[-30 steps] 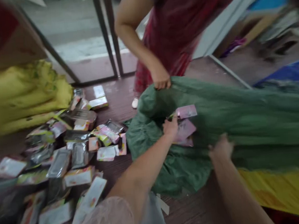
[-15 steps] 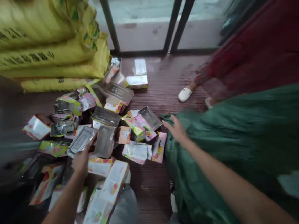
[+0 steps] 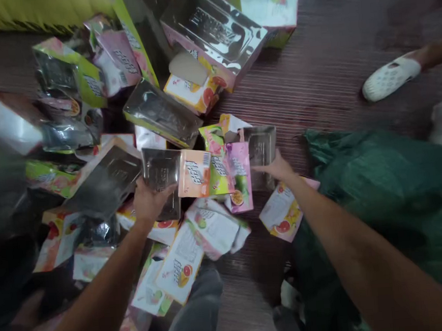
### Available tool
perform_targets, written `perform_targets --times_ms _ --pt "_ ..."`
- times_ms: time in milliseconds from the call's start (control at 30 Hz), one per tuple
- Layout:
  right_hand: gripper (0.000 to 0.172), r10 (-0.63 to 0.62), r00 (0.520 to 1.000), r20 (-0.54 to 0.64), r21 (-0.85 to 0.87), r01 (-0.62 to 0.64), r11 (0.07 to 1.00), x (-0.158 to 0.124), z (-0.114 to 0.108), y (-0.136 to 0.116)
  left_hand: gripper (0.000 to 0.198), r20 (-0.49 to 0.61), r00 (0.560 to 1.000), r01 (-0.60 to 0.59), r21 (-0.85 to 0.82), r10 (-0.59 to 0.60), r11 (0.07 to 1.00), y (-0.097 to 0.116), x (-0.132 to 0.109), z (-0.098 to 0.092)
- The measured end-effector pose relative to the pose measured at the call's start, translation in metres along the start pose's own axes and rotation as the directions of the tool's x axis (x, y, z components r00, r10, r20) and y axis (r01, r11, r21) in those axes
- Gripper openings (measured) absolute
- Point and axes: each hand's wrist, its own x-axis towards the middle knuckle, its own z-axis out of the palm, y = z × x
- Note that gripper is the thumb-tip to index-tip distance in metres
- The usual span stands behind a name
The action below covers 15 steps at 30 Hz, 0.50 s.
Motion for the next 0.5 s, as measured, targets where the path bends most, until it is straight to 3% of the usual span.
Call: perform_targets --times_ms 33,100,167,233,267,400,500 --pt "0.102 -0.003 0.998 0.060 0.057 0.000 0.998 -0.008 0.007 0.002 0.096 0.013 0.996 0.088 -0.072 -0.088 0.994 -0.003 -0.005 -0.001" --pt "0.075 0.011 0.989 0.145 0.287 -0.053 0.956 -0.020 0.013 0.004 0.083 0.163 0.961 0.267 -0.327 -0.224 0.907 -0.013 -0.003 -0.009" --pt "0.072 0.032 0.983 0.183 0.534 -0.127 0.836 -0.025 0.014 0.002 0.072 0.393 0.889 0.427 -0.525 -0.235 0.736 -0.023 0.010 -0.020" --pt "0.079 -0.001 0.982 0.188 0.630 -0.120 0.767 -0.026 0.013 -0.005 0.069 0.539 0.821 0.522 -0.573 -0.189 0.632 -0.025 0.029 -0.029" --pt "0.080 -0.040 0.981 0.188 0.628 -0.089 0.773 -0.025 0.014 -0.010 0.068 0.561 0.812 0.525 -0.579 -0.162 0.624 -0.023 0.037 -0.032" --pt "0.067 -0.158 0.952 0.263 0.580 -0.026 0.814 -0.032 0.032 -0.029 0.079 0.501 0.865 0.361 -0.633 0.007 0.685 0.006 0.048 -0.028" --pt "0.061 -0.140 0.964 0.225 0.590 -0.020 0.807 -0.046 0.052 -0.035 0.087 0.561 0.824 0.381 -0.645 0.072 0.662 0.029 0.035 -0.021"
